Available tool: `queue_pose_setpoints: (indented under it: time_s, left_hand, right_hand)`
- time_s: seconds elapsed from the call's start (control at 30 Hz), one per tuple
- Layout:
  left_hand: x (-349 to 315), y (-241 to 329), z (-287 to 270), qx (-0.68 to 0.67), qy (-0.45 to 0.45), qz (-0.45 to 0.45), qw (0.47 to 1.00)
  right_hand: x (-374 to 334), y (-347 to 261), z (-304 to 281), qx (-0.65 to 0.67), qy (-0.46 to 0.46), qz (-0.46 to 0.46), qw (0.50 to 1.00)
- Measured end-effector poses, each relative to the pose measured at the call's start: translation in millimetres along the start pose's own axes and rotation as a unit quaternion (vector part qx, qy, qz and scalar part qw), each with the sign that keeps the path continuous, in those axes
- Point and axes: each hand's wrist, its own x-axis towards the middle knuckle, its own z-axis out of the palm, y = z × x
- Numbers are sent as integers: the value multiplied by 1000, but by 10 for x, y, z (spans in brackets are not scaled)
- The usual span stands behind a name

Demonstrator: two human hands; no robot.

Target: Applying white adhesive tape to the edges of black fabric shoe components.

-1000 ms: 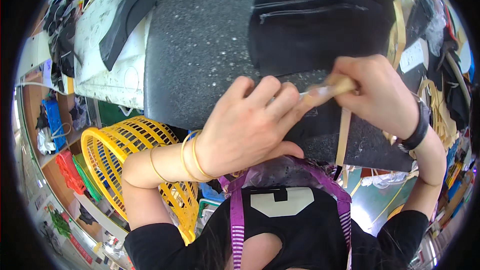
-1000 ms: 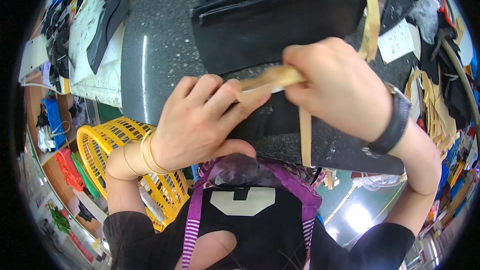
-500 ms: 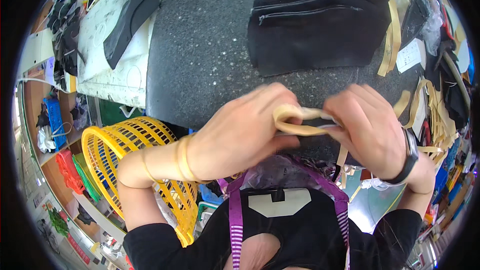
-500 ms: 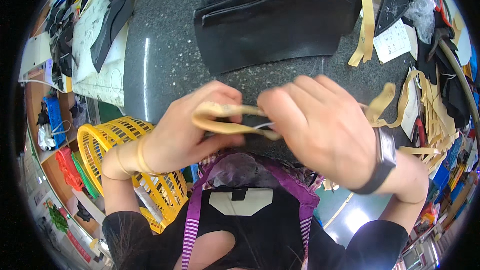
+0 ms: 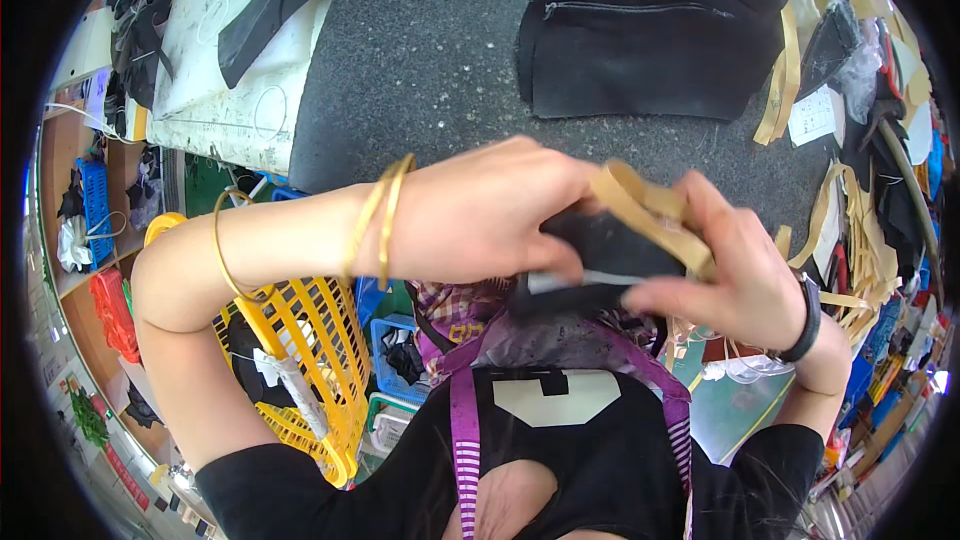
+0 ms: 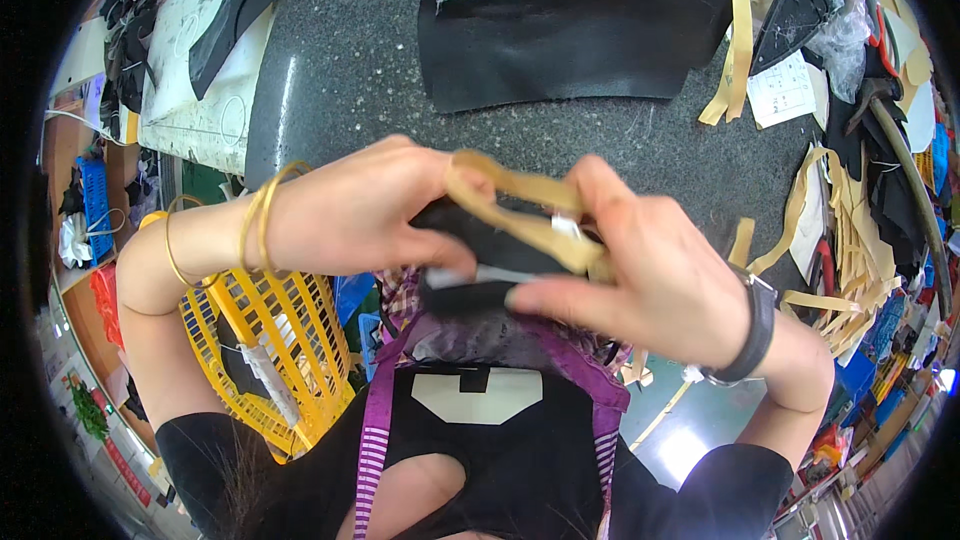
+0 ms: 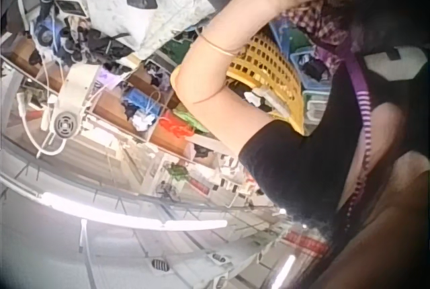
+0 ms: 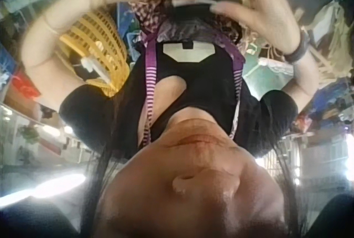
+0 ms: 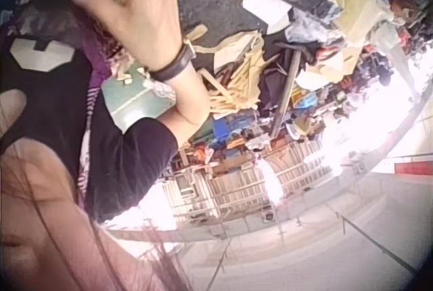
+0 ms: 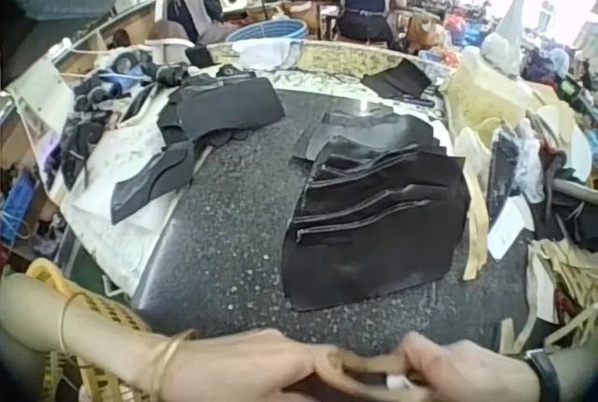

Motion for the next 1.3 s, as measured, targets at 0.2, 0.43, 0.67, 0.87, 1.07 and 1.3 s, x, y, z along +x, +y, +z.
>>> queue_pose_setpoints:
  time_s: [0.2, 0.43, 0.67, 0.87, 1.07, 1.3]
  left_hand:
    - [32, -167, 226, 426, 165, 269, 848]
    - [-69, -350, 183, 204, 214, 209, 932]
    - [-85, -378, 238, 356, 186, 331, 854]
    - [-255, -158, 343, 371, 185, 231, 880]
    - [-96, -109, 657, 173, 258, 180, 933]
    - [16, -100, 865, 249, 355, 126, 892]
  right_hand:
    - [39, 238, 140, -222, 146, -61, 962]
    - [75, 556, 155, -389, 147, -418, 807]
    - [86, 571, 165, -387, 119, -450, 796]
    - [-43, 411, 250, -471, 105, -391, 784]
    - [-75, 467, 169, -414, 153, -355, 824]
    - [-205, 738, -24, -188, 115, -291, 931]
